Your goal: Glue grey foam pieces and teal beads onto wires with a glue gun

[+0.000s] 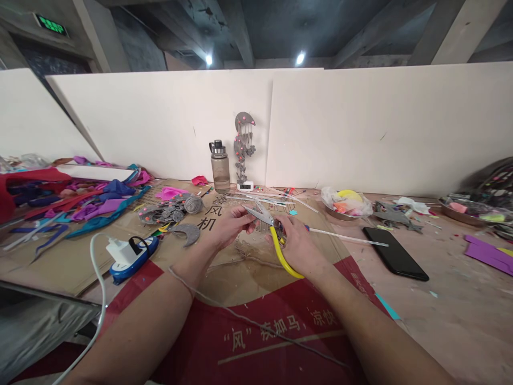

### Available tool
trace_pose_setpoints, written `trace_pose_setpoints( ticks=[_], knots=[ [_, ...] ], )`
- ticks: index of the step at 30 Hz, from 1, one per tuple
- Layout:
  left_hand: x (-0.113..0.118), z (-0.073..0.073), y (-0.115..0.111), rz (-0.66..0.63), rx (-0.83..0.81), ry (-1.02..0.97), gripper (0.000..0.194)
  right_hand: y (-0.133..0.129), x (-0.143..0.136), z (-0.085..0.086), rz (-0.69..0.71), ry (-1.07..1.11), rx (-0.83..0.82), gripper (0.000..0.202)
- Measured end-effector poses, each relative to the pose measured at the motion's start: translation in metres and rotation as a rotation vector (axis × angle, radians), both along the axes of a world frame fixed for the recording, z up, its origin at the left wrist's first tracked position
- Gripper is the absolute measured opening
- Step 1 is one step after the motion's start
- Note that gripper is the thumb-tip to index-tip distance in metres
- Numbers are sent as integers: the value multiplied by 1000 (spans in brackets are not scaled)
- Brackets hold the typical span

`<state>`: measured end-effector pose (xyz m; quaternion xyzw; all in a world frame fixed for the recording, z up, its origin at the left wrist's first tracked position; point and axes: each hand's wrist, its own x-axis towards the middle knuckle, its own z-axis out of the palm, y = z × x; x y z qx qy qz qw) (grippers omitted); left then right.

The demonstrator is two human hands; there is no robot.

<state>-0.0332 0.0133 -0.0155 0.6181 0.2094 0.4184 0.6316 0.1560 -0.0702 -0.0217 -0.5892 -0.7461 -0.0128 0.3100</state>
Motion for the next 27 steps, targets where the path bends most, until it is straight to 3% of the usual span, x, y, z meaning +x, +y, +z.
trace_pose_setpoints(
  ticks=[11, 21, 27],
  knots=[
    [-1, 0, 1, 26, 52, 64, 30, -3, 0, 11, 69, 32, -46, 26],
    [-2, -1, 2, 37, 45, 92, 32, -2, 2, 10, 26, -14, -6, 24],
    [-1, 2, 0, 32, 49, 86, 30, -1, 2, 10, 71, 116, -56, 21]
  ],
)
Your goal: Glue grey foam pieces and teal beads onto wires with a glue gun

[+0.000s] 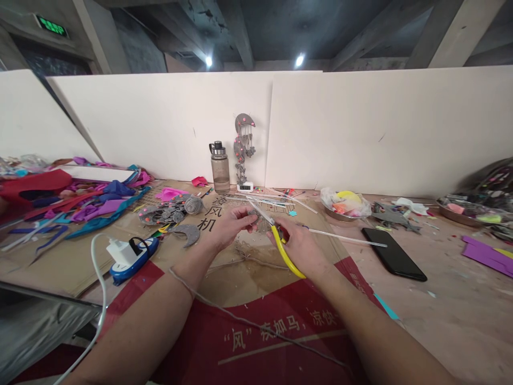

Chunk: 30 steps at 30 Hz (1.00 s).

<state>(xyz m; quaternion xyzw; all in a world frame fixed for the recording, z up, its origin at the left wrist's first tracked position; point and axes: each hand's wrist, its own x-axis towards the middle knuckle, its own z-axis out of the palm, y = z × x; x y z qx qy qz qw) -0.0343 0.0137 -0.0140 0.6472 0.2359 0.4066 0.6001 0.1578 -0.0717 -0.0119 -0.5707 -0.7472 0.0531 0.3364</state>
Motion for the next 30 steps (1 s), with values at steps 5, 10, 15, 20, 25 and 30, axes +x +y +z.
trace_pose_setpoints(
  ticks=[5, 10, 15, 20, 25, 30],
  knots=[
    [1, -2, 1, 50, 5, 26, 33, 6, 1, -3, 12, 71, 59, 22],
    [1, -3, 4, 139, 35, 19, 30, 5, 2, -9, 4, -7, 57, 32],
    [1, -3, 6, 198, 51, -8, 25, 4, 2, -13, -58, -73, 39, 32],
    [1, -2, 5, 171, 67, -9, 21, 1, 1, -10, -94, -130, 39, 33],
    [1, -4, 4, 73, 99, 35, 21, -1, -2, -6, -104, -156, 26, 33],
    [1, -1, -1, 69, 184, 174, 27, -1, -1, -5, -92, -156, 35, 35]
  ],
)
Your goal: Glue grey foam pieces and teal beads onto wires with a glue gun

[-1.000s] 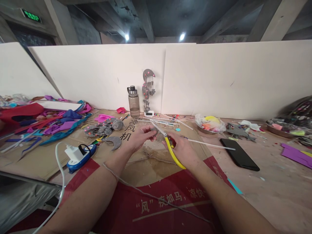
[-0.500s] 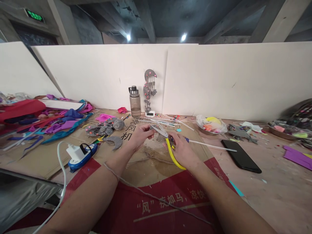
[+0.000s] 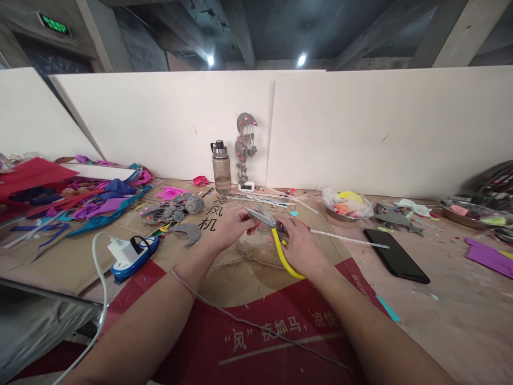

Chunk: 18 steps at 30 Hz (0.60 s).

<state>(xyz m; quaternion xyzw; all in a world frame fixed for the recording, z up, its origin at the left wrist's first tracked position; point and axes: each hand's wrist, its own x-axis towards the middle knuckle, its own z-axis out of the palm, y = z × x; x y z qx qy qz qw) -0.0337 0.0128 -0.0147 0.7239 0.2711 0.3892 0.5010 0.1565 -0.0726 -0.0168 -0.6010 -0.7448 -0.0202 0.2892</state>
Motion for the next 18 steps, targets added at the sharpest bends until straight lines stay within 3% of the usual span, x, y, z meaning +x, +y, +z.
trace_pose_setpoints(
  ticks=[9, 18],
  knots=[
    [-1, 1, -1, -11, 129, 242, 24, -2, 0, 3, -36, -110, -5, 37],
    [-1, -2, 1, -57, 125, 177, 21, 1, 3, 0, 22, -66, 8, 36]
  ],
)
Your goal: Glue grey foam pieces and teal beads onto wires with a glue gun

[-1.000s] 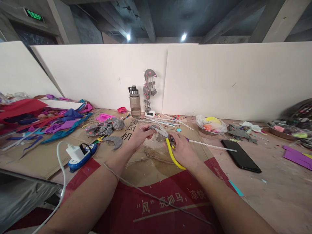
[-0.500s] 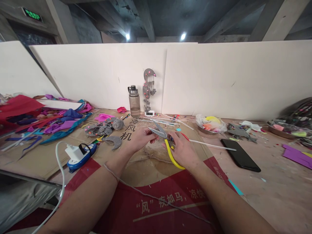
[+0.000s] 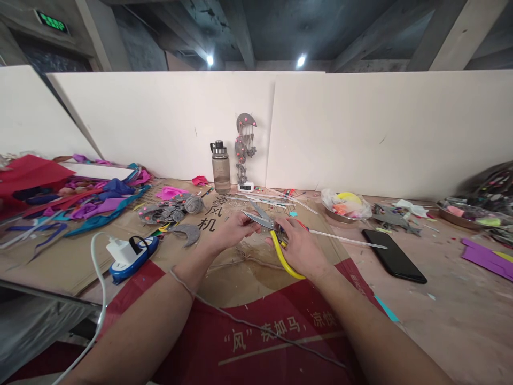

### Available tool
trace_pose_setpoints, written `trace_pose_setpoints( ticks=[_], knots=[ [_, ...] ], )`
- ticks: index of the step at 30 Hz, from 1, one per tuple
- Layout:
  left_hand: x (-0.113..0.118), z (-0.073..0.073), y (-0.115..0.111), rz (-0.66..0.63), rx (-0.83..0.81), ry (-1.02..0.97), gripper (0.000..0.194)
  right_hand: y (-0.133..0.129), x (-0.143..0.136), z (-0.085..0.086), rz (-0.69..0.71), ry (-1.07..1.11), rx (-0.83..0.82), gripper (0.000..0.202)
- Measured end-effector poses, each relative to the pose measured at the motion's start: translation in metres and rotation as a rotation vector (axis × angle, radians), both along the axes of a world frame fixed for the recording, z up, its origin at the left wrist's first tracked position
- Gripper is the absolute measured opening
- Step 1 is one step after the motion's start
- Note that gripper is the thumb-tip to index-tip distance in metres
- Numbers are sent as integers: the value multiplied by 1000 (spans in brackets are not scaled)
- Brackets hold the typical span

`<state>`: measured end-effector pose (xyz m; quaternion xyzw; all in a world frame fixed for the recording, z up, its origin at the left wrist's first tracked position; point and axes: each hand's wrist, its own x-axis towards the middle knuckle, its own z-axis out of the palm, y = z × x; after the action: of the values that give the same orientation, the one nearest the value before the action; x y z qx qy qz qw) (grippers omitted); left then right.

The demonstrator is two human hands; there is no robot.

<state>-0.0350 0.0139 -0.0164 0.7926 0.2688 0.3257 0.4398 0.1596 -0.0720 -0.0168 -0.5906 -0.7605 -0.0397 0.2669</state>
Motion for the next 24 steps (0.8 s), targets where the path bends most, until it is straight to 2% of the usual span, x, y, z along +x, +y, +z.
trace_pose_setpoints(
  ticks=[11, 24],
  knots=[
    [0, 3, 0, 14, 69, -1, 24, 3, 1, -3, -11, 0, 51, 39],
    [-1, 1, 1, -1, 33, -10, 24, 2, 3, 2, 44, 34, -19, 38]
  ],
)
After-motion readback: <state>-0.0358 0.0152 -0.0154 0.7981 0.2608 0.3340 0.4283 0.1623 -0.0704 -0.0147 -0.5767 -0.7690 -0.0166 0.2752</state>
